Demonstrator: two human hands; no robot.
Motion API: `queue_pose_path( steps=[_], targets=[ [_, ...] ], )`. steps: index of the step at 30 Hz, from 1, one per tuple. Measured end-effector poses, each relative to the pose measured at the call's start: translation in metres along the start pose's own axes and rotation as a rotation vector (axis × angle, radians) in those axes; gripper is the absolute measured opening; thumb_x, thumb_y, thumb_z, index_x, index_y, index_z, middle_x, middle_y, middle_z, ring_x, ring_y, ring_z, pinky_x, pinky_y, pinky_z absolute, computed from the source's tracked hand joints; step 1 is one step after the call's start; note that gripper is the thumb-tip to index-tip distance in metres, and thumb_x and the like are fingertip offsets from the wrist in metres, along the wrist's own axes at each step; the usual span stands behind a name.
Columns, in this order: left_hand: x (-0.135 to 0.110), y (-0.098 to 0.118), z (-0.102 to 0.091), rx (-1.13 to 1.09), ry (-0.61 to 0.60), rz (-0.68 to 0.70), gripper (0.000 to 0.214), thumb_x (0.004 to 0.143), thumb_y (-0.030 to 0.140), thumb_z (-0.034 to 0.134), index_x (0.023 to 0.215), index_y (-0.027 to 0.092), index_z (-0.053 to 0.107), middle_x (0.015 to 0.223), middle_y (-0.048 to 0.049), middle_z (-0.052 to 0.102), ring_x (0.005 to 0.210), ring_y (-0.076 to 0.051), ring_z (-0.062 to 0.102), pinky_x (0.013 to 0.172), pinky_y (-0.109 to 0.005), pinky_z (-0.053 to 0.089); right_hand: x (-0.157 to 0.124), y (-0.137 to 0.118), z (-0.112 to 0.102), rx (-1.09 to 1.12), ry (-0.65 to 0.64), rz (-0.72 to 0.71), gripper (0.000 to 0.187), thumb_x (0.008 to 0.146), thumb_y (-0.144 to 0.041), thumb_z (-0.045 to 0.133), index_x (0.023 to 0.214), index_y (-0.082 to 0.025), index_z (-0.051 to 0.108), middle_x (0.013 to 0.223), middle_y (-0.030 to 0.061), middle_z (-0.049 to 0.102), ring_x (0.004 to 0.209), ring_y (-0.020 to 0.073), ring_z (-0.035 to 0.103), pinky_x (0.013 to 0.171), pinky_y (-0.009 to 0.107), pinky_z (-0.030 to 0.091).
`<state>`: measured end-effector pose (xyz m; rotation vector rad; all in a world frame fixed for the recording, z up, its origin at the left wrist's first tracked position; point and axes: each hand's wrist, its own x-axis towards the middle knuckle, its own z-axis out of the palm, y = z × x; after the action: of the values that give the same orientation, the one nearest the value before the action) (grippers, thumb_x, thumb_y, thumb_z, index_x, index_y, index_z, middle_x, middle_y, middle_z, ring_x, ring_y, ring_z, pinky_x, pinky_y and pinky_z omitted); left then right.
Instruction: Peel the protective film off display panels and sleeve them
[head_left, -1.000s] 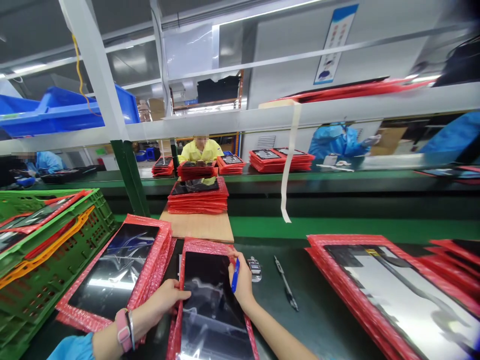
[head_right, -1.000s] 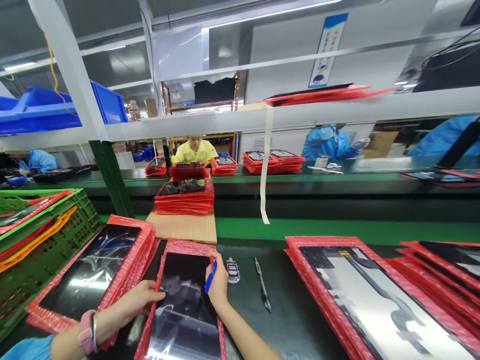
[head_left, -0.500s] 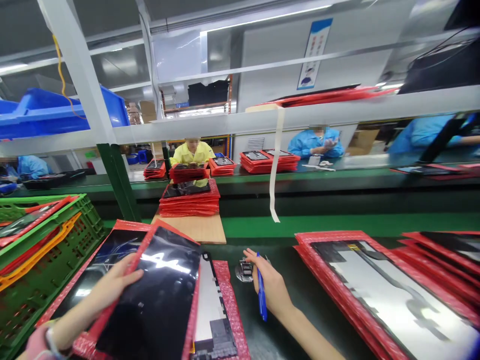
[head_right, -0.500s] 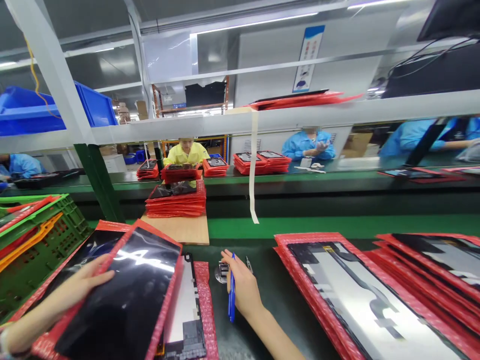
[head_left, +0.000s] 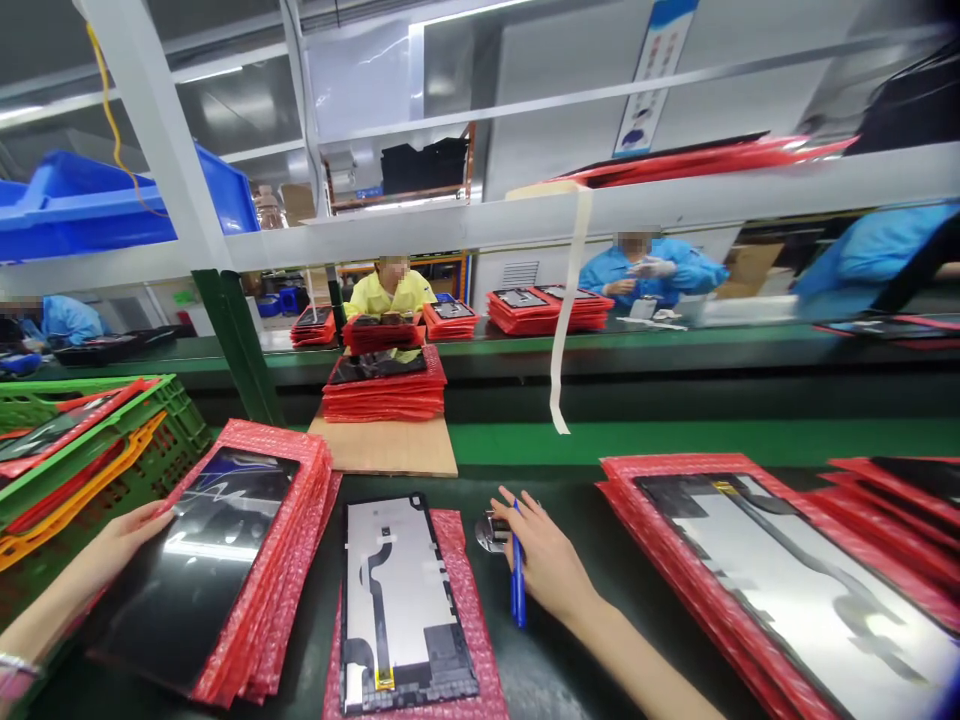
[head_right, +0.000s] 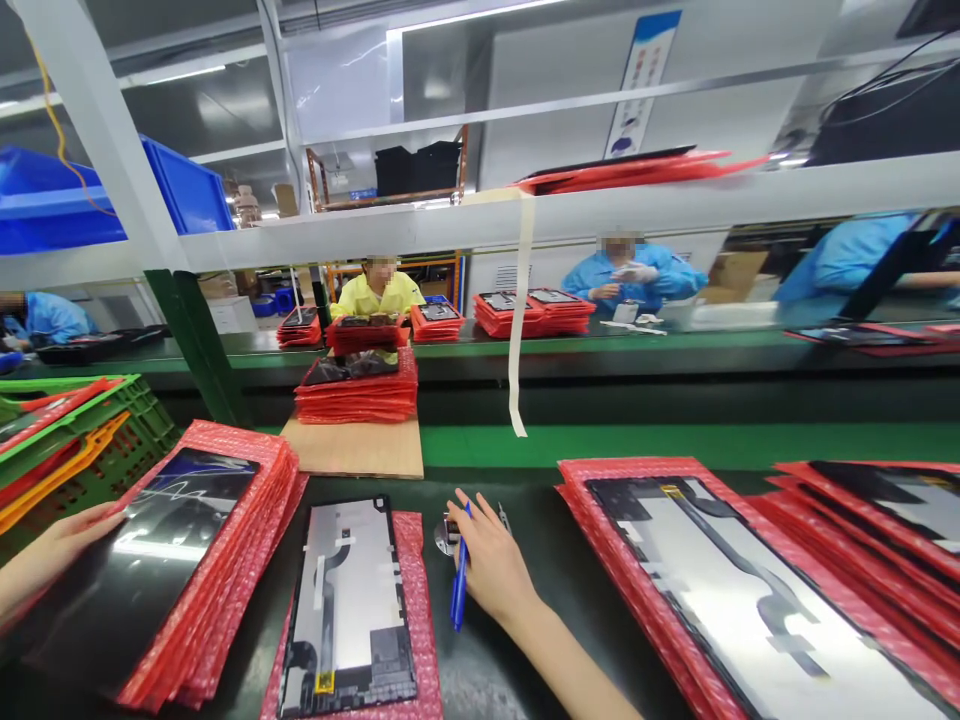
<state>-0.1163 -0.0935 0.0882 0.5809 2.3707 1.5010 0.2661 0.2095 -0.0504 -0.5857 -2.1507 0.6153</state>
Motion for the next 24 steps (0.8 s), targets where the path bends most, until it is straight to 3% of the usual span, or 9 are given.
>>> queue_pose_path(
  steps=[3,5,7,9,10,12,15,18,24],
  targets=[
    [-0.001,0.012,0.002,0.132,0.084,0.121,0.031,0.050,0.034,0.075,0.077,0.022,0.066,0.085,-0.0018,0.070,0.112,-0.038,0.054,0.103,-0.050,0.034,-0.003,-0.021,0.003,0.137,-0.026,0.109,0.022,0.085,-0.029,0.049,0.094,-0.018,0.065,0.110,0.0150,0.071,0.114,0.0308,0.061,0.103,0.052,0.041],
    [-0.008,0.016,0.011,0.163,0.137,0.205,0.035,0.052,0.034,0.071,0.083,0.022,0.062,0.100,-0.0044,0.067,0.124,-0.039,0.044,0.108,-0.050,0.024,-0.009,-0.039,0.011,0.264,-0.115,0.194,0.035,0.091,-0.042,0.041,0.074,-0.020,0.062,0.079,0.0107,0.075,0.080,0.0258,0.072,0.083,0.042,0.055],
    [-0.026,0.017,0.031,0.150,0.142,0.274,0.040,0.059,0.040,0.066,0.094,0.021,0.059,0.113,-0.0085,0.063,0.121,-0.038,0.047,0.107,-0.049,0.028,-0.014,-0.056,0.024,0.400,-0.229,0.277,0.056,0.095,-0.052,0.023,0.060,-0.021,0.054,0.039,0.0004,0.059,0.038,0.0168,0.060,0.056,0.032,0.056],
    [-0.054,0.014,0.060,0.097,0.056,0.329,0.042,0.068,0.047,0.061,0.100,0.021,0.059,0.113,-0.0090,0.063,0.110,-0.032,0.056,0.102,-0.043,0.037,-0.019,-0.068,0.038,0.505,-0.298,0.351,0.063,0.093,-0.059,0.010,0.068,-0.021,0.054,0.032,-0.0051,0.050,0.023,0.0121,0.043,0.039,0.026,0.047],
    [-0.069,0.011,0.077,0.013,-0.071,0.331,0.038,0.071,0.046,0.060,0.099,0.021,0.060,0.108,-0.0096,0.065,0.106,-0.030,0.058,0.100,-0.041,0.039,-0.020,-0.072,0.045,0.540,-0.315,0.382,0.063,0.092,-0.062,0.008,0.074,-0.021,0.053,0.036,-0.0055,0.052,0.023,0.0111,0.040,0.035,0.024,0.042],
    [-0.098,0.002,0.110,-0.147,-0.310,0.204,0.034,0.070,0.042,0.065,0.097,0.020,0.064,0.100,-0.0096,0.068,0.100,-0.028,0.061,0.094,-0.039,0.044,-0.023,-0.075,0.056,0.571,-0.315,0.425,0.056,0.088,-0.067,0.018,0.076,-0.022,0.050,0.044,-0.0049,0.056,0.028,0.0101,0.041,0.035,0.021,0.036],
    [-0.122,-0.018,0.146,-0.366,-0.471,-0.128,0.038,0.059,0.027,0.073,0.096,0.018,0.067,0.108,-0.0110,0.067,0.104,-0.028,0.059,0.091,-0.036,0.046,-0.028,-0.072,0.066,0.535,-0.272,0.451,0.045,0.083,-0.062,0.042,0.059,-0.023,0.039,0.043,-0.0065,0.045,0.038,0.0102,0.042,0.044,0.022,0.035],
    [-0.122,-0.036,0.163,-0.524,-0.396,-0.363,0.038,0.056,0.020,0.070,0.093,0.016,0.067,0.113,-0.0141,0.064,0.117,-0.031,0.052,0.097,-0.037,0.041,-0.032,-0.070,0.069,0.472,-0.251,0.437,0.041,0.078,-0.050,0.051,0.051,-0.024,0.034,0.042,-0.0067,0.038,0.043,0.0111,0.038,0.050,0.025,0.032],
    [-0.111,-0.040,0.173,-0.569,-0.328,-0.440,0.038,0.060,0.012,0.063,0.097,0.011,0.062,0.121,-0.0212,0.056,0.121,-0.031,0.049,0.100,-0.037,0.039,-0.034,-0.072,0.070,0.405,-0.261,0.391,0.033,0.074,-0.037,0.051,0.049,-0.023,0.034,0.047,-0.0064,0.036,0.048,0.0121,0.038,0.054,0.027,0.028]
  ],
)
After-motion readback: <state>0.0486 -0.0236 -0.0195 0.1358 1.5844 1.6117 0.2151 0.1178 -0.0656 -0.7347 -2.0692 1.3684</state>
